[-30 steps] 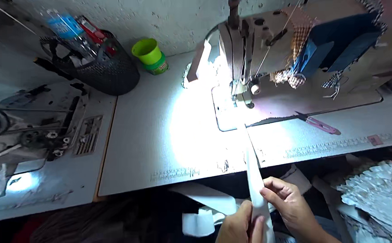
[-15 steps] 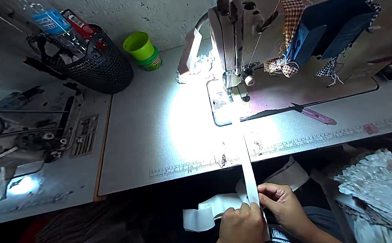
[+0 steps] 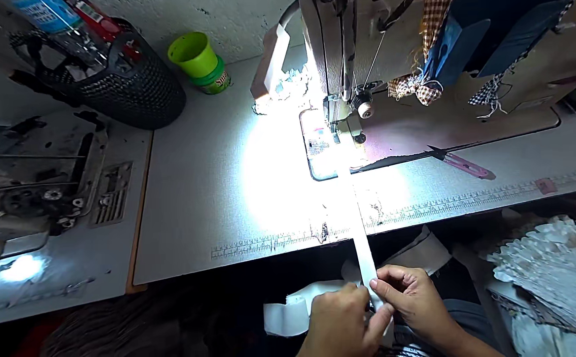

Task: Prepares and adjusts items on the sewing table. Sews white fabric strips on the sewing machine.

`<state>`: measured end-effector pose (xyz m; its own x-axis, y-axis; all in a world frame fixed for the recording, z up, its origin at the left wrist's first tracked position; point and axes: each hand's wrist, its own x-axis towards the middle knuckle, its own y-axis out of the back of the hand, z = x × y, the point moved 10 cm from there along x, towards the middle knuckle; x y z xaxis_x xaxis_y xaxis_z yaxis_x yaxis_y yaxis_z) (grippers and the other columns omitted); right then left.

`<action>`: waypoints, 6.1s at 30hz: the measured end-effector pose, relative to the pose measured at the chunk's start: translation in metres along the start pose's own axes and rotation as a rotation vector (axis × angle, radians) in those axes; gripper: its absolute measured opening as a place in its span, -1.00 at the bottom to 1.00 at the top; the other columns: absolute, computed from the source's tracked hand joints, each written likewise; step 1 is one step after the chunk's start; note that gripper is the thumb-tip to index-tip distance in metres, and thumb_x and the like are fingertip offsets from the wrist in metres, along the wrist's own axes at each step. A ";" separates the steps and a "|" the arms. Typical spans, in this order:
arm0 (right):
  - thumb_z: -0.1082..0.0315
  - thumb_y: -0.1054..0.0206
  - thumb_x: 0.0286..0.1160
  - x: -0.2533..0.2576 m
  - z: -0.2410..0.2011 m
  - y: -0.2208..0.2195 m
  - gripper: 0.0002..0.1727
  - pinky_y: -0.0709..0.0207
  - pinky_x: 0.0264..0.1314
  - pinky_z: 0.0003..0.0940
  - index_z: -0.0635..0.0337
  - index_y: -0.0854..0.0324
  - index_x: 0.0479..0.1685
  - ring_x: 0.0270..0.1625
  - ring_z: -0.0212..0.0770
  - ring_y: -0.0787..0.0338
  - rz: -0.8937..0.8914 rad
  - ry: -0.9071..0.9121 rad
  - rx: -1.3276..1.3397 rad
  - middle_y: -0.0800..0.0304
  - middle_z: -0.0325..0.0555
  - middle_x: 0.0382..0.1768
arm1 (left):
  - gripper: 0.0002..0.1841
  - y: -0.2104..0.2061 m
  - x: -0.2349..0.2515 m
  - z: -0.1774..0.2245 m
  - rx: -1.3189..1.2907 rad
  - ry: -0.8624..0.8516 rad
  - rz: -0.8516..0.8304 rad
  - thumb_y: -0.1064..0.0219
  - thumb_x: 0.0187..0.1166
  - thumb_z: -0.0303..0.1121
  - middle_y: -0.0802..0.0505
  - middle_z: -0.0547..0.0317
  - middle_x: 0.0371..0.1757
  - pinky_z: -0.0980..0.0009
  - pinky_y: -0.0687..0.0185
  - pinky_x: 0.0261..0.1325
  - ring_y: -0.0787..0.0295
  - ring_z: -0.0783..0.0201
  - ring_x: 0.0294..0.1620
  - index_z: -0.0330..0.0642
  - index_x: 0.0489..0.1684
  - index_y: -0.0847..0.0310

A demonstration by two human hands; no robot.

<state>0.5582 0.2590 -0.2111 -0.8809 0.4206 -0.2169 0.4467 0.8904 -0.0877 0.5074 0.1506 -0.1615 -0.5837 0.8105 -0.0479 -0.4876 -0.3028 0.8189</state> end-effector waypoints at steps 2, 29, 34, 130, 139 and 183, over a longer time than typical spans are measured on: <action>0.44 -0.43 0.41 -0.001 0.003 0.001 -0.92 -0.62 -0.40 -0.69 0.20 -0.83 -0.36 -0.50 -0.59 -0.72 0.008 -0.021 0.017 -0.82 -0.34 -0.53 | -0.69 -0.002 0.000 -0.027 -0.427 0.134 0.082 -0.29 0.58 -0.14 -0.70 0.29 -0.54 0.49 -0.55 -0.54 -0.62 0.46 -0.59 -0.20 -0.43 -0.69; 0.40 -0.23 0.70 -0.020 -0.048 -0.017 -0.79 -0.22 0.78 -0.25 0.12 -0.82 -0.03 0.45 -0.26 -0.71 -0.159 1.085 -0.788 -0.92 -0.18 0.10 | -0.73 0.086 0.088 -0.045 -0.262 -0.015 0.103 -0.17 0.64 -0.35 -0.89 0.14 -0.24 0.42 -0.73 -0.13 -0.81 0.42 -0.26 -0.27 -0.02 -0.79; 0.43 -0.26 0.66 -0.017 -0.056 -0.019 -0.80 -0.17 0.79 -0.29 0.13 -0.85 -0.07 0.43 -0.29 -0.72 -0.161 1.000 -0.784 -0.94 -0.17 0.06 | -0.53 0.104 0.205 -0.092 -0.059 0.095 0.080 -0.04 0.73 -0.48 -0.69 -0.12 0.48 0.03 -0.54 0.47 -0.65 0.03 0.46 -0.27 0.64 -0.38; 0.47 -0.37 0.40 0.002 0.014 0.002 -0.92 -0.66 -0.19 -0.66 0.17 -0.77 -0.34 -0.33 -0.56 -0.77 -0.065 0.002 0.088 -0.82 -0.35 -0.43 | -0.85 0.021 0.001 0.024 0.144 -0.213 0.520 -0.38 0.46 -0.42 -0.85 0.15 -0.48 0.54 -0.65 -0.40 -0.79 0.34 -0.47 -0.20 -0.49 -0.81; 0.48 -0.35 0.35 0.002 0.017 0.003 -0.89 -0.65 -0.23 -0.68 0.16 -0.79 -0.38 -0.36 -0.59 -0.75 -0.053 -0.004 0.027 -0.82 -0.37 -0.46 | -0.85 0.013 0.012 -0.006 -0.104 0.026 0.392 -0.40 0.45 -0.26 -0.94 0.17 -0.09 0.47 -0.77 -0.22 -0.88 0.39 -0.23 -0.09 -0.40 -0.85; 0.38 -0.24 0.67 -0.006 -0.055 -0.011 -0.80 -0.24 0.75 -0.30 0.14 -0.81 -0.05 0.46 -0.26 -0.70 -0.031 1.028 -0.760 -0.92 -0.15 0.13 | -0.69 0.141 0.231 -0.079 0.012 -0.075 0.349 -0.03 0.70 -0.56 -0.84 -0.13 0.11 0.06 -0.57 0.35 -0.75 0.04 0.23 -0.34 0.09 -0.75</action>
<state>0.5497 0.2562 -0.1557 -0.7563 0.0357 0.6532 0.5224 0.6340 0.5702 0.2526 0.2561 -0.1020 -0.6643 0.6939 0.2779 -0.2590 -0.5624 0.7853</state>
